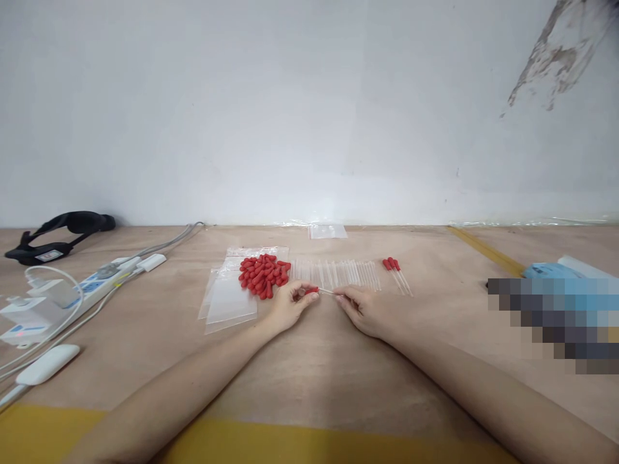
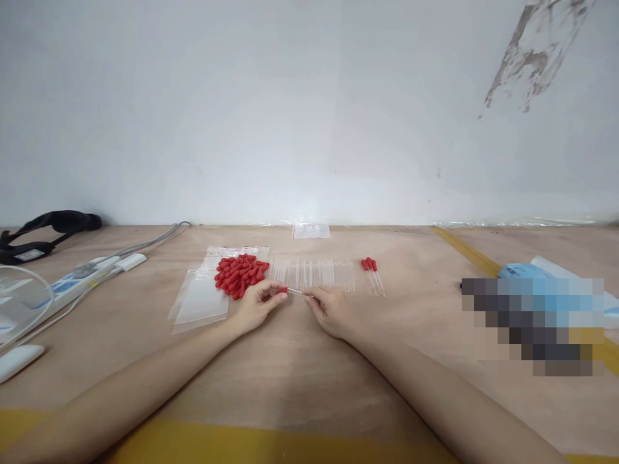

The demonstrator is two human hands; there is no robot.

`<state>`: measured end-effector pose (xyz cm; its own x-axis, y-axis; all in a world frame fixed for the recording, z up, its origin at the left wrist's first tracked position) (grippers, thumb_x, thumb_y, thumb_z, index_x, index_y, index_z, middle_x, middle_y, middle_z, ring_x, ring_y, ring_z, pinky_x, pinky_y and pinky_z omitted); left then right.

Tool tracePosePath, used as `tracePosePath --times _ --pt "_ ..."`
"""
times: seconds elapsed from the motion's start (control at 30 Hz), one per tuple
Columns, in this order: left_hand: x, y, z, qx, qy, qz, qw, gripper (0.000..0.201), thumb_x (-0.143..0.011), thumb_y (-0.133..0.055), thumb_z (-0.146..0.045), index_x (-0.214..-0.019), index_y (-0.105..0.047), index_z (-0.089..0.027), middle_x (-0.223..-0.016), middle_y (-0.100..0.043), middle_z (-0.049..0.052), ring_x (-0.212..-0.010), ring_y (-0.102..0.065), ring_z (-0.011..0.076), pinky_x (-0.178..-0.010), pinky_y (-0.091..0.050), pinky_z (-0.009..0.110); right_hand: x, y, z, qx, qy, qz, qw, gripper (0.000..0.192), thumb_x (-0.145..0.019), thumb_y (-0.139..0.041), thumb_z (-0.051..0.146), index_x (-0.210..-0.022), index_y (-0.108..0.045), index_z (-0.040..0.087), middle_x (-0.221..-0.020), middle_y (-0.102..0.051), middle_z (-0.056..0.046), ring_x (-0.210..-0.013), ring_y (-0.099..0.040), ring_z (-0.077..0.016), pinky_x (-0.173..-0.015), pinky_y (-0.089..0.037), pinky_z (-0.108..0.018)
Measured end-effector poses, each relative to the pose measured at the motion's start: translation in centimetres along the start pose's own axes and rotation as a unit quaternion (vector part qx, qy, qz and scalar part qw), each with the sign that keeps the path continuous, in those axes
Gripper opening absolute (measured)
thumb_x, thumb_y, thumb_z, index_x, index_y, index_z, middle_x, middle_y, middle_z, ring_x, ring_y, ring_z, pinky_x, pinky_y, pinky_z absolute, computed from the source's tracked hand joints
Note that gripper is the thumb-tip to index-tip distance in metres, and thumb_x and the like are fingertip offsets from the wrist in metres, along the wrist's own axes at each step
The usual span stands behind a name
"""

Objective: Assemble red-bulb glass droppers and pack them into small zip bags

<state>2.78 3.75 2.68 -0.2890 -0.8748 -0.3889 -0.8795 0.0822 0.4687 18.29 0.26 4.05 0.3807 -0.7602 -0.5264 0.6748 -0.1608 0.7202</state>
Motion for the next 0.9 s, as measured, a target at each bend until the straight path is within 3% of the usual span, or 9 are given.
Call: tracePosePath --times 0.17,0.4,0.63,0.9 --pt "0.6 0.0 -0.8 -0.058 -0.052 0.012 0.997 0.023 -0.078 -0.055 -0.036 -0.086 -0.063 -0.016 -0.073 -0.063 0.002 -0.063 -0.053 0.0123 -0.056 -0.040 0.022 0.0 -0.6 -0.6 0.015 0.015 0.032 0.999 0.025 -0.087 -0.040 0.028 -0.095 -0.064 0.021 -0.082 -0.066 -0.002 -0.076 -0.059 -0.0140 -0.074 -0.039 -0.029" --pt "1.1 -0.8 -1.8 -0.074 -0.080 0.076 0.991 0.015 -0.080 -0.054 -0.028 -0.081 -0.064 -0.016 -0.075 -0.064 0.001 -0.067 -0.056 0.0121 -0.061 -0.041 0.022 0.1 -0.5 -0.5 0.111 0.077 0.082 0.987 0.027 -0.088 -0.039 0.029 -0.097 -0.064 0.025 -0.078 -0.065 -0.001 -0.065 -0.055 -0.0118 -0.069 -0.028 -0.029" --pt "1.5 -1.2 -2.8 -0.121 -0.122 0.081 0.982 0.015 -0.081 -0.054 -0.028 -0.079 -0.063 -0.015 -0.073 -0.062 0.002 -0.066 -0.054 0.0118 -0.061 -0.040 0.022 0.4 -0.6 0.5 0.144 0.083 0.084 0.982 0.028 -0.088 -0.037 0.027 -0.080 -0.063 0.020 -0.074 -0.065 -0.001 -0.061 -0.051 -0.0108 -0.070 -0.023 -0.029" --pt "1.6 -1.3 -3.0 -0.129 -0.135 0.081 0.979 0.015 -0.081 -0.053 -0.027 -0.081 -0.062 -0.015 -0.074 -0.061 0.002 -0.066 -0.054 0.0120 -0.060 -0.040 0.022 0.4 -1.4 0.7 0.138 0.059 0.090 0.985 0.030 -0.089 -0.033 0.028 -0.076 -0.058 0.019 -0.070 -0.064 0.000 -0.058 -0.048 -0.0107 -0.069 -0.022 -0.029"
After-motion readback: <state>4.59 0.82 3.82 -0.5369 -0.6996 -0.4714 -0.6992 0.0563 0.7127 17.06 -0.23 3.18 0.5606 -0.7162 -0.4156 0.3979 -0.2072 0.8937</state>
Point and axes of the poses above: each hand's wrist, its own x-axis away from the middle knuckle, its own y-axis out of the back of the hand, z = x × y, the point moved 7 cm from there along -x, towards the middle knuckle
